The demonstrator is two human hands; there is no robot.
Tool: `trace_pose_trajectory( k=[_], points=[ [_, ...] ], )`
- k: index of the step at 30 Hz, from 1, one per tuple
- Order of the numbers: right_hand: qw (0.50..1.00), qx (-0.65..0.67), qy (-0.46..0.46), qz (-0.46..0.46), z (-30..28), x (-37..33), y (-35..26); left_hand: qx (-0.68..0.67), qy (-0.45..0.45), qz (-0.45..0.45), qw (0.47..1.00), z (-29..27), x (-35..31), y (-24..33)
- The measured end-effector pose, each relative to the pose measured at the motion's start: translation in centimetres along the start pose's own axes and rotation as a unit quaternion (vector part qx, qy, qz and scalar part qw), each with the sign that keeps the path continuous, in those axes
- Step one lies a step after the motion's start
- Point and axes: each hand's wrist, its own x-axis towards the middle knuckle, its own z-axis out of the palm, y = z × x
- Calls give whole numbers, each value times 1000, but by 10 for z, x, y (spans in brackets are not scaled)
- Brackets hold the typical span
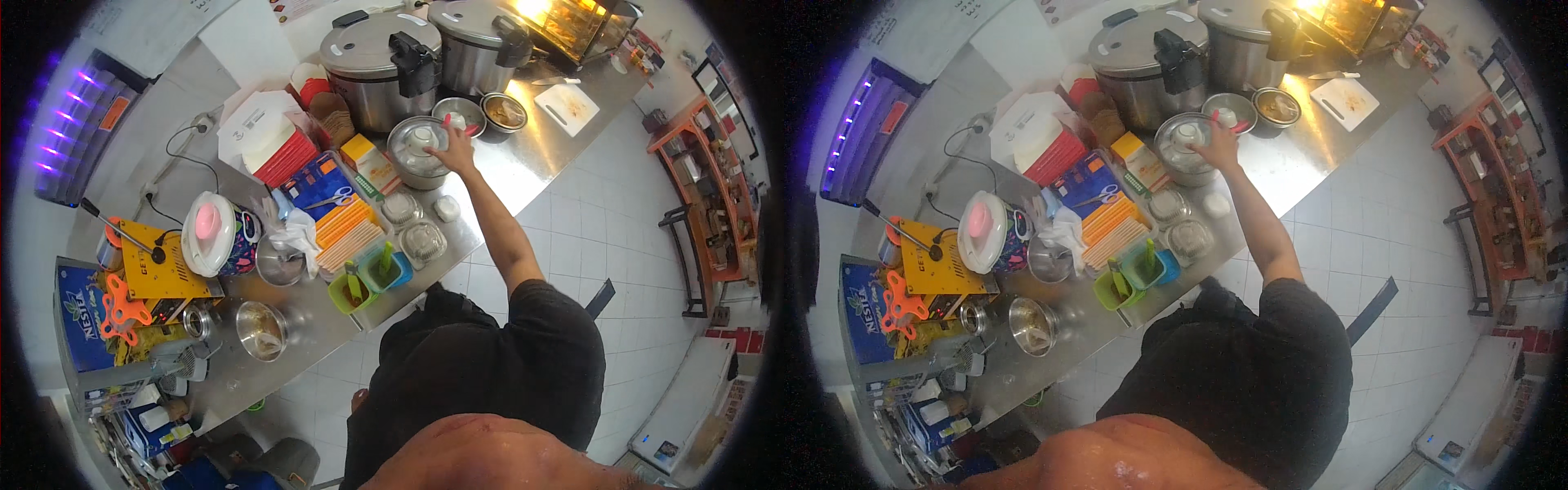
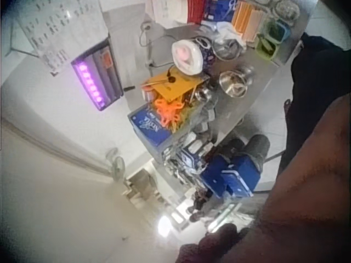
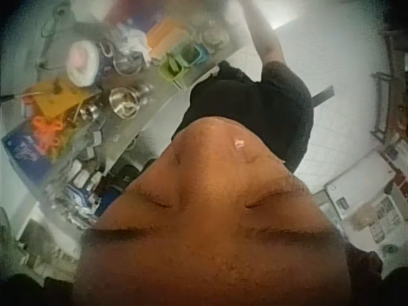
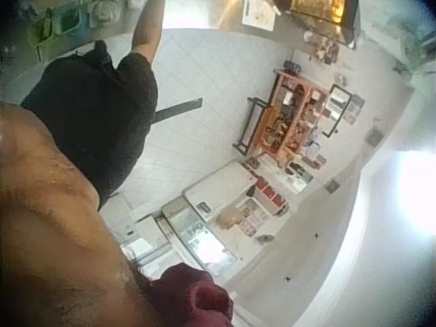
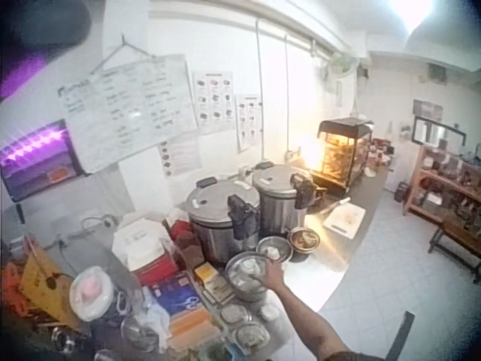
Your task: The person prepares multiple items for takeout by dispensing drinks into cups, sealing them using a machine, checking order receipts on digital screens, and scooping food from rice cookers into a bowl to wrap for delivery.
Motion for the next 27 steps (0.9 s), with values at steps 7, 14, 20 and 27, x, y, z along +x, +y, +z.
trace_pose_trajectory(
  k=[7, 14, 20, 27],
  points=[
    [966, 115, -229, 33, 27, 111, 60, -154, 10, -136, 979, -13, 27, 13],
    [611, 621, -415, 260, -32, 114, 8, -238, 8, -190, 952, 3, 29, 58],
    [975, 171, -131, -51, -6, 112, 61, -243, -48, -154, 957, -20, 86, 104],
    [980, -116, -66, -147, 15, 38, -36, -252, -108, -155, 949, -51, 71, 120]
  ],
)
